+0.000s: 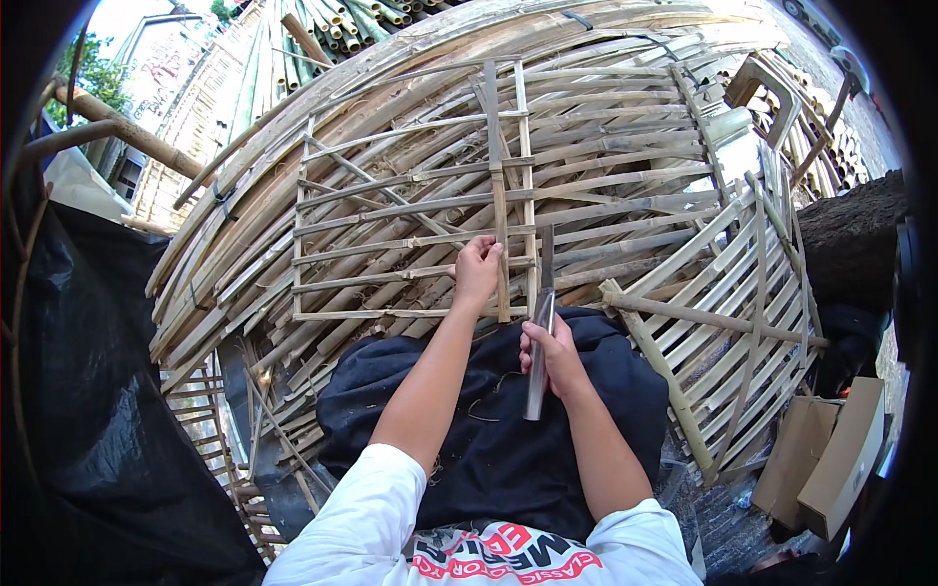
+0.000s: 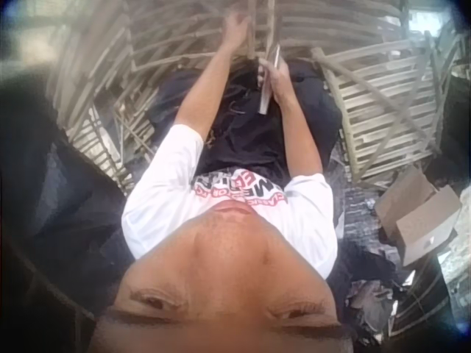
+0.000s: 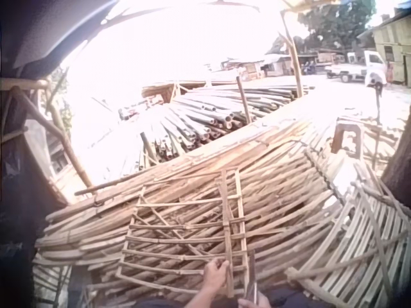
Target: The person strips layers from thin bamboo strips with a knife and kemudian assembles a bamboo lattice structure by hand.
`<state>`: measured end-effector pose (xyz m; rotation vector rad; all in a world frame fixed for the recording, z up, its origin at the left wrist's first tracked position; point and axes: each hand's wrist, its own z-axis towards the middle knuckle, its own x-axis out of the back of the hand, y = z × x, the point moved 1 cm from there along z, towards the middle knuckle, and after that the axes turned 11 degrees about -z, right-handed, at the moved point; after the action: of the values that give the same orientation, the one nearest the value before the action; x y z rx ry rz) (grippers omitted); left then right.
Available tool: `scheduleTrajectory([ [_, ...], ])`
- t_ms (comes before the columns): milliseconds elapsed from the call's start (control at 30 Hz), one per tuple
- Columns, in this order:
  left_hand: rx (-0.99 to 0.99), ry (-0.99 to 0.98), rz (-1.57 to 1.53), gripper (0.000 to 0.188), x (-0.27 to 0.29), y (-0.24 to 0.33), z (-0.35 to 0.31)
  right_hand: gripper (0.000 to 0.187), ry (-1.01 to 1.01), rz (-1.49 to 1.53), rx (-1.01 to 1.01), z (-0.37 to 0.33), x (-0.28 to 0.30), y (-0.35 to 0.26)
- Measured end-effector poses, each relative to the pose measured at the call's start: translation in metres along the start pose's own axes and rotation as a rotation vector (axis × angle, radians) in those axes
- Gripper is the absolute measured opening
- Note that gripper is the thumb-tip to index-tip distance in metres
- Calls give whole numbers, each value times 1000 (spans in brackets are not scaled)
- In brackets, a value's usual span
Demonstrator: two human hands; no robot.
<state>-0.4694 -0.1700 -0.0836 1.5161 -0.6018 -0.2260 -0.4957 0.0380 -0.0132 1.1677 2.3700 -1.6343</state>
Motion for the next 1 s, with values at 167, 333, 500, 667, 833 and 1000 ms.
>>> scheduleTrajectory([
  [167,5,-27,-72,19,-4,8,0,28,-19,-33,-18,1,2,2],
  [333,5,16,59,29,0,18,8,29,-23,-58,-13,3,-1,1],
  [500,74,31,173,33,-4,33,-2,31,7,-51,-19,1,3,2],
  [667,-10,33,122,33,2,30,-2,30,-9,-52,-29,1,-1,1],
  [833,-46,48,205,34,2,33,-6,29,4,-38,-31,0,-1,-1],
  [1000,-70,42,222,33,4,35,-9,28,-2,-19,-30,0,-2,-2],
])
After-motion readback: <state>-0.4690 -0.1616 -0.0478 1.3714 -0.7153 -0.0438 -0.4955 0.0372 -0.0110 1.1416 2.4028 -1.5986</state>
